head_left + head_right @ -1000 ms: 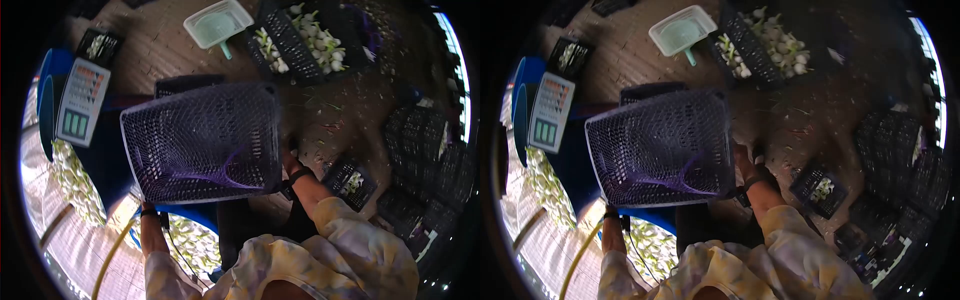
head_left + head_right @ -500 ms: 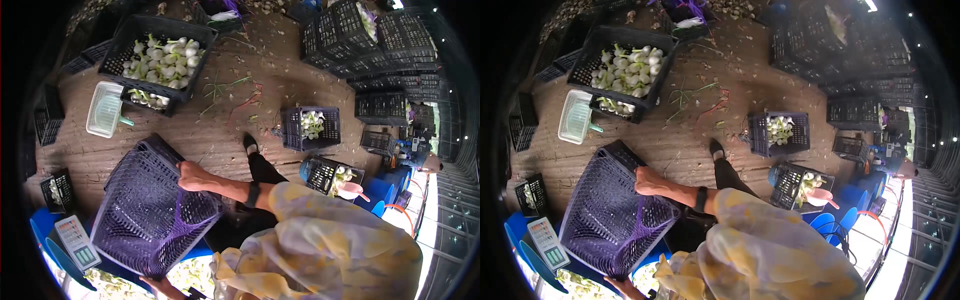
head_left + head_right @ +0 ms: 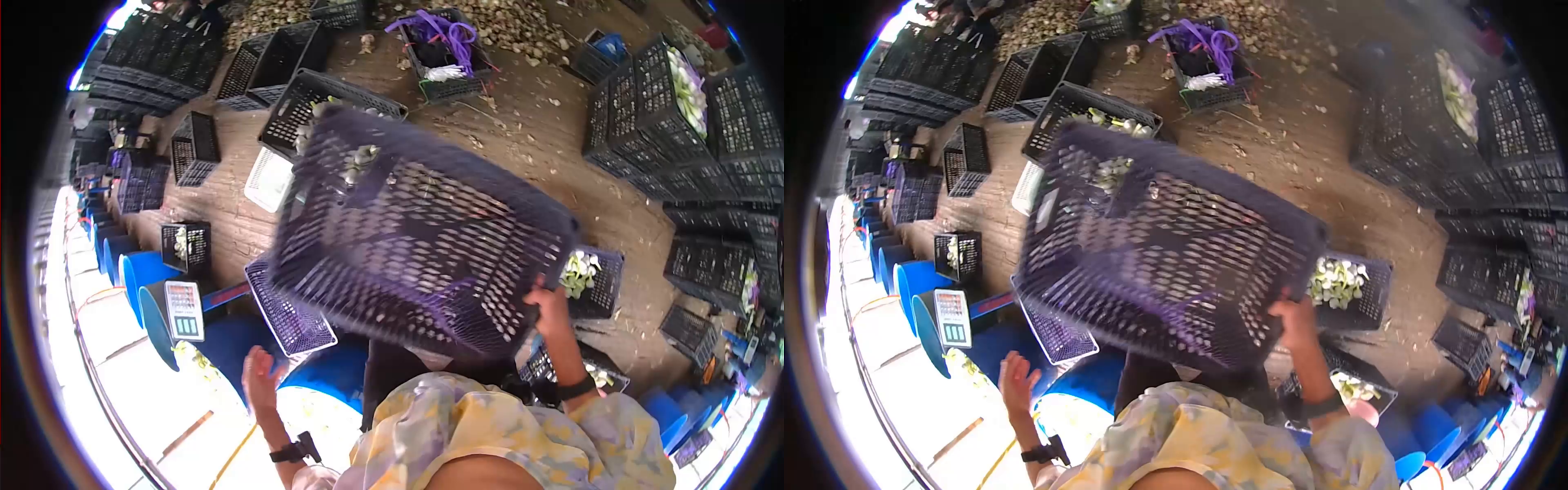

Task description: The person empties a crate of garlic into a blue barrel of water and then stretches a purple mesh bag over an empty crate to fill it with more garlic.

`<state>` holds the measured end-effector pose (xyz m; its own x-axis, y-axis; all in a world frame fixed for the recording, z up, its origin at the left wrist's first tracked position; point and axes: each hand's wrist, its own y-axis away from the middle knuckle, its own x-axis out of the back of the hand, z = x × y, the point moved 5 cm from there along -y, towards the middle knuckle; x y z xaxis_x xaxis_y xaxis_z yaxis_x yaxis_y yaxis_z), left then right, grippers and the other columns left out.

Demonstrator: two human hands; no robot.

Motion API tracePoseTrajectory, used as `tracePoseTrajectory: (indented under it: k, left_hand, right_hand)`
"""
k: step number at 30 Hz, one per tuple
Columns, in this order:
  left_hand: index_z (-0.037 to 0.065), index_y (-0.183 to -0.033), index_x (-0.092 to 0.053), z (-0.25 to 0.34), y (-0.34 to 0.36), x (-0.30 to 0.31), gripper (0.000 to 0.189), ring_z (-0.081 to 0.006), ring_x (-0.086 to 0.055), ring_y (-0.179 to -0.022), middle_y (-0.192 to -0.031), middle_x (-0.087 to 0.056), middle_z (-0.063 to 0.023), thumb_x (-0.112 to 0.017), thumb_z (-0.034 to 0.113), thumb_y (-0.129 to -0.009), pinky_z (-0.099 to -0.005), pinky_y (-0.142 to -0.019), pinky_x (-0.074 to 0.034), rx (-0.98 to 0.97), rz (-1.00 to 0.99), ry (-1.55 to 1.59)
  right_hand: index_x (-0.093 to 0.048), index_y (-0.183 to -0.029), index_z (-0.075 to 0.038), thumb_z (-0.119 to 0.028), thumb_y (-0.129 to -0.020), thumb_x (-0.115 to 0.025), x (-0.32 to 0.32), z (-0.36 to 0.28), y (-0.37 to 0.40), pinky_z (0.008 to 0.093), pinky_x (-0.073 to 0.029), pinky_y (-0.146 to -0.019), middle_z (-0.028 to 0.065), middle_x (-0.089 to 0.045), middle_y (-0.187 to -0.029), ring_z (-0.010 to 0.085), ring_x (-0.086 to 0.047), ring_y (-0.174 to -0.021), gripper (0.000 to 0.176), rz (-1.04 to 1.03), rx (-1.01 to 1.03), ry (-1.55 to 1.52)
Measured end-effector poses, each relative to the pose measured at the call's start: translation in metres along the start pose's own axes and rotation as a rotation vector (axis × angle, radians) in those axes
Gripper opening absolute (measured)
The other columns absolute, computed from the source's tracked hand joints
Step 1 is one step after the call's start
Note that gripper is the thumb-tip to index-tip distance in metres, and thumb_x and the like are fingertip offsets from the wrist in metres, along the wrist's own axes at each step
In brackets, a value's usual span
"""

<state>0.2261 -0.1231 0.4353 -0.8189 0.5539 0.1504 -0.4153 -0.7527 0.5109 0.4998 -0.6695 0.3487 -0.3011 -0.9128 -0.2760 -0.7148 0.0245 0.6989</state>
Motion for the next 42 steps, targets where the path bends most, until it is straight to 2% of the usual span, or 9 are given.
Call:
tracePoseTrajectory:
  k: [11,19,23,26,27,31,35,41,42]
  left_hand:
    - [0.002,-0.103,-0.053,-0.177,0.125,0.021,0.028,-0.0317,-0.057,-0.087,-0.093,-0.056,-0.0160,-0.060,0.018,-0.081,-0.0524,-0.076,-0.050,0.667,0.116,-0.075]
    - [-0.002,-0.116,-0.048,-0.109,0.104,0.055,0.037,-0.0287,-0.058,-0.091,-0.101,-0.055,-0.0163,-0.051,0.020,-0.086,-0.0453,-0.074,-0.053,0.420,0.084,0.041]
    - [-0.002,-0.111,-0.051,-0.110,0.147,0.086,0.037,-0.0264,-0.060,-0.084,-0.093,-0.057,-0.0154,-0.053,0.024,-0.086,-0.0424,-0.070,-0.054,0.450,0.282,-0.018]
    - [-0.002,-0.108,-0.053,-0.146,0.176,0.099,0.035,-0.0256,-0.062,-0.080,-0.091,-0.058,-0.0145,-0.055,0.025,-0.084,-0.0422,-0.067,-0.055,0.570,0.322,0.019]
    - [-0.002,-0.106,-0.054,-0.158,0.188,0.092,0.035,-0.0256,-0.062,-0.080,-0.091,-0.058,-0.0145,-0.055,0.025,-0.084,-0.0425,-0.067,-0.055,0.550,0.255,0.040]
    - [0.000,-0.105,-0.055,-0.223,0.219,0.100,0.032,-0.0276,-0.062,-0.079,-0.091,-0.057,-0.0140,-0.056,0.024,-0.083,-0.0406,-0.063,-0.054,0.509,0.110,-0.221]
    - [0.002,-0.100,-0.056,-0.245,0.233,0.087,0.025,-0.0282,-0.063,-0.078,-0.092,-0.057,-0.0137,-0.055,0.020,-0.083,-0.0391,-0.061,-0.054,0.860,0.366,0.145]
    - [0.006,-0.093,-0.054,-0.288,0.158,0.120,0.023,-0.0205,-0.058,-0.061,-0.078,-0.054,-0.0079,-0.056,0.026,-0.082,-0.0348,-0.056,-0.052,0.599,0.102,-0.046]
    - [0.006,-0.096,-0.054,-0.308,0.142,0.130,0.025,-0.0222,-0.058,-0.062,-0.079,-0.053,-0.0083,-0.056,0.028,-0.082,-0.0360,-0.056,-0.052,0.863,0.274,0.455]
  right_hand:
    - [-0.054,-0.078,0.004,0.010,-0.059,-0.053,0.190,0.015,-0.085,0.0405,-0.045,-0.061,0.0109,-0.052,-0.082,0.0271,-0.055,-0.074,0.020,0.486,0.018,-0.164]
    - [-0.046,-0.104,0.002,-0.002,-0.071,-0.046,0.135,0.053,-0.191,0.0685,-0.034,-0.084,0.0198,-0.044,-0.115,0.0418,-0.042,-0.109,0.033,0.530,-0.185,-0.628]
    - [-0.046,-0.110,0.003,-0.013,-0.077,-0.054,0.087,0.053,-0.229,0.0707,-0.030,-0.089,0.0210,-0.042,-0.120,0.0429,-0.041,-0.110,0.037,0.594,-0.178,-0.671]
    - [-0.041,-0.113,0.010,-0.031,-0.082,-0.060,0.033,0.062,-0.225,0.0715,-0.031,-0.088,0.0273,-0.039,-0.121,0.0437,-0.039,-0.113,0.055,0.386,-0.091,-0.621]
    - [-0.036,-0.115,0.014,-0.037,-0.083,-0.060,0.016,0.059,-0.219,0.0701,-0.032,-0.088,0.0303,-0.038,-0.120,0.0439,-0.039,-0.113,0.065,0.078,-0.060,-0.141]
    - [-0.012,-0.131,0.015,-0.042,-0.080,-0.065,-0.026,0.107,-0.217,0.0594,-0.039,-0.090,0.0353,-0.037,-0.120,0.0421,-0.047,-0.103,0.093,0.140,-0.428,0.005]
    - [-0.028,-0.131,0.003,-0.028,-0.084,-0.061,-0.045,0.141,-0.210,0.0523,-0.045,-0.087,0.0233,-0.046,-0.119,0.0331,-0.053,-0.101,0.065,0.129,-0.547,0.034]
    - [-0.050,-0.109,-0.002,-0.018,-0.084,-0.059,-0.116,0.121,-0.196,0.0431,-0.050,-0.079,0.0139,-0.059,-0.101,0.0265,-0.060,-0.091,0.031,-0.102,-0.451,0.429]
    - [-0.057,-0.094,-0.004,-0.017,-0.082,-0.059,-0.127,0.119,-0.196,0.0410,-0.051,-0.076,0.0121,-0.061,-0.095,0.0259,-0.061,-0.090,0.018,-0.109,-0.433,0.464]
